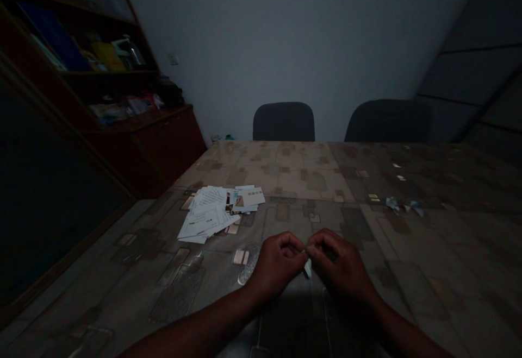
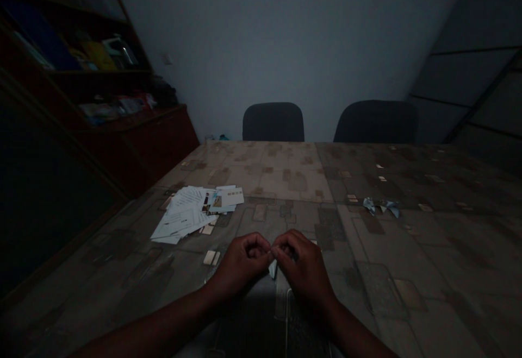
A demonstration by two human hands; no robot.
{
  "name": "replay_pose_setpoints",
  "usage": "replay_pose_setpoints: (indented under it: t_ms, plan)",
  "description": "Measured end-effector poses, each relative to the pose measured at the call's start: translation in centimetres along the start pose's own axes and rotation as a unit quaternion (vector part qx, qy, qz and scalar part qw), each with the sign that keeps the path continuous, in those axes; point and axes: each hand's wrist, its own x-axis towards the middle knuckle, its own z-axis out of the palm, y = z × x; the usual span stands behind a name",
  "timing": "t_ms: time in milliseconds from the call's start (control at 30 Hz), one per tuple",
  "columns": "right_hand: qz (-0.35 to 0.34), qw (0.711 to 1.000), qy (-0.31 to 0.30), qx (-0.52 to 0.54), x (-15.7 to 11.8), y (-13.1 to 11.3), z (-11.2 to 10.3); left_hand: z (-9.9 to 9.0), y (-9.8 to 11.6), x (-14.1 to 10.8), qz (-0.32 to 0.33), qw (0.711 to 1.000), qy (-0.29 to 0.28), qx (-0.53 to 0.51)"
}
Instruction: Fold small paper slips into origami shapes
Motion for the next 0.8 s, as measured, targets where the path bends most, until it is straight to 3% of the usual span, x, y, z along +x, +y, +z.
replay_pose_setpoints:
  t_ms: [333, 800]
  plan:
    - [0.111, 0.987, -0.029, 0.114, 0.2, 0.5, -1.2, -0.7, 0.8, 0.6, -0.022, 0.999, -0.006, -0.037]
    - [0.145, 0.974, -0.021, 0.171, 0.3, -0.2, -0.9, -0.8, 1.1, 0.2, -0.010, 0.998, -0.039, -0.054]
